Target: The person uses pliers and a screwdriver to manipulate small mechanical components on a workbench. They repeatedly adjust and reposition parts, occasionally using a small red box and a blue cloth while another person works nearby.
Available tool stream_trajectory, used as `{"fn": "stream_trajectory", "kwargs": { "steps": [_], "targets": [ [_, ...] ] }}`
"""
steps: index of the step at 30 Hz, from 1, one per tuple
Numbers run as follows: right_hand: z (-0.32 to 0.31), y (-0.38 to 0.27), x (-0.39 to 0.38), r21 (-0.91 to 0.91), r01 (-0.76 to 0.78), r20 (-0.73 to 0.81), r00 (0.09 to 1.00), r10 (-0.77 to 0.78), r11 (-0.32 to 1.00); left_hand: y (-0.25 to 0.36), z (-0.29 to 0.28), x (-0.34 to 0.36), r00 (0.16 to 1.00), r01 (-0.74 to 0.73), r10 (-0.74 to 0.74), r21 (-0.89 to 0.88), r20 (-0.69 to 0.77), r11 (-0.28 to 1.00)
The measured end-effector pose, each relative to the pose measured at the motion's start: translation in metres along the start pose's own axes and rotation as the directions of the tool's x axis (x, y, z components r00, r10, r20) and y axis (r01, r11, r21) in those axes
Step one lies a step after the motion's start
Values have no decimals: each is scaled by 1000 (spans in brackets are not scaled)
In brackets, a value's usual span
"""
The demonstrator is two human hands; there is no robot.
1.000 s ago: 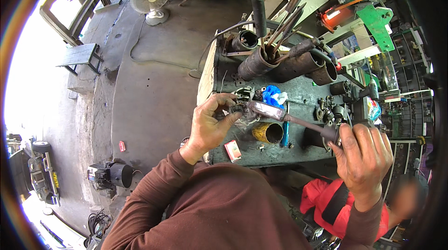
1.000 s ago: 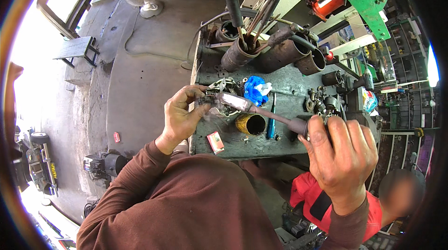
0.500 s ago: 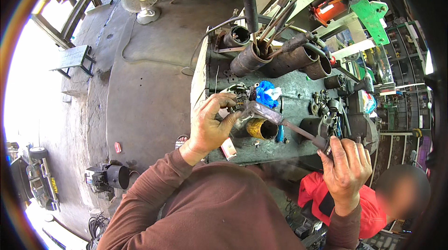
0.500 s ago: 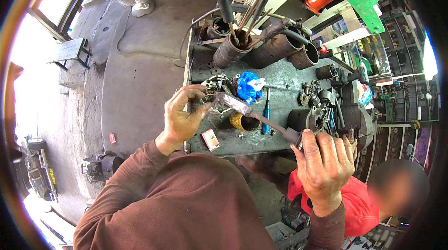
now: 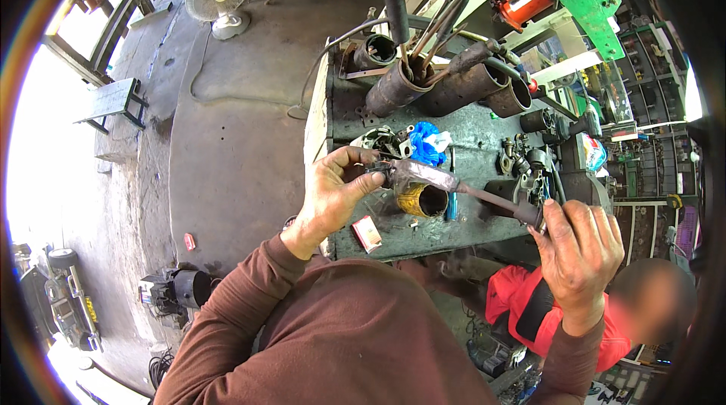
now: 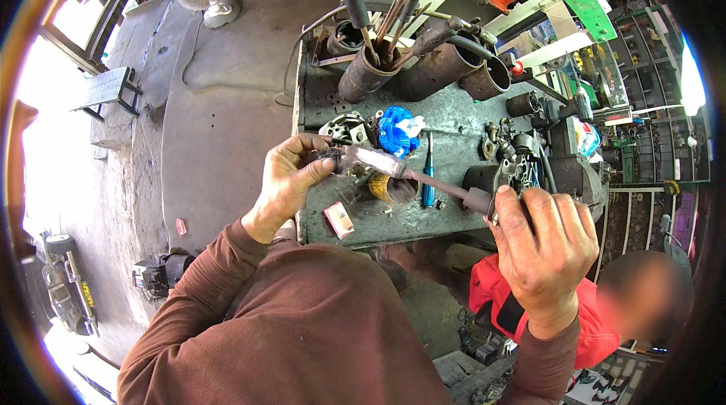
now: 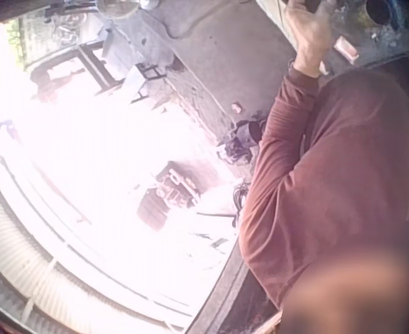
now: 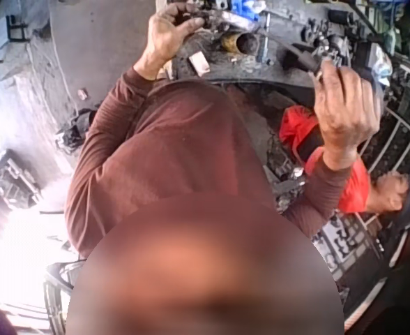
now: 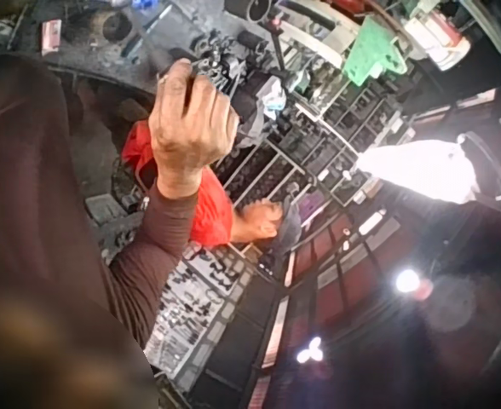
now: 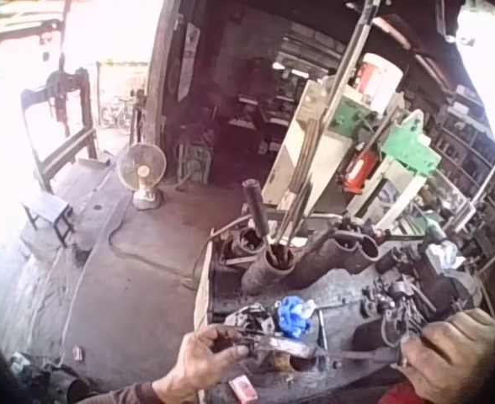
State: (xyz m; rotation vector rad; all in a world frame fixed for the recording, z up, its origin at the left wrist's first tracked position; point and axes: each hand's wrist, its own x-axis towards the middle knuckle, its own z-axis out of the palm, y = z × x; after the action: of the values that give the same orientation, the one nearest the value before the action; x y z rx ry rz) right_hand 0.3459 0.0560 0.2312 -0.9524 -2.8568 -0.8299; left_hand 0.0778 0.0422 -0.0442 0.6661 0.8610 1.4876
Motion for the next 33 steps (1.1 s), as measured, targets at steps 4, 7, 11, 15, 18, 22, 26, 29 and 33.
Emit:
{"fn": "stream_trajectory", "kwargs": {
  "steps": [4, 7, 11, 15, 18, 22, 26, 29, 33],
  "targets": [
    [-3, 5, 17, 72, -4, 62, 998, -1, 997, -7, -7, -5, 998, 71, -71, -5, -2, 997],
    [1, 7, 31, 108, 23, 61, 998, -29, 994, -7, -15, -11, 991, 137, -136, 87, -14, 987],
    [9, 1, 50, 157, 56, 80, 994, -69, 986, -7, -29, -22, 987, 154, -155, -18, -50, 988],
    [16, -15, 72, 204, 97, 105, 987, -121, 974, -8, -50, -37, 976, 179, -193, -138, -102, 974],
    [18, -28, 91, 218, 138, 122, 978, -167, 966, -7, -66, -48, 969, 185, -206, -146, -139, 972],
    [17, -45, 110, 238, 160, 128, 972, -195, 958, 2, -83, -57, 968, 169, -191, -139, -166, 976],
    [11, -58, 123, 254, 136, 152, 972, -179, 957, 12, -87, -62, 974, 86, -71, 65, -215, 994],
    [5, -66, 130, 255, 118, 158, 974, -162, 960, 18, -88, -62, 956, -91, 174, 324, -238, 942],
    [0, -75, 135, 232, 114, 136, 980, -149, 966, 26, -94, -56, 917, -227, 346, 453, -200, 862]
  ]
}}
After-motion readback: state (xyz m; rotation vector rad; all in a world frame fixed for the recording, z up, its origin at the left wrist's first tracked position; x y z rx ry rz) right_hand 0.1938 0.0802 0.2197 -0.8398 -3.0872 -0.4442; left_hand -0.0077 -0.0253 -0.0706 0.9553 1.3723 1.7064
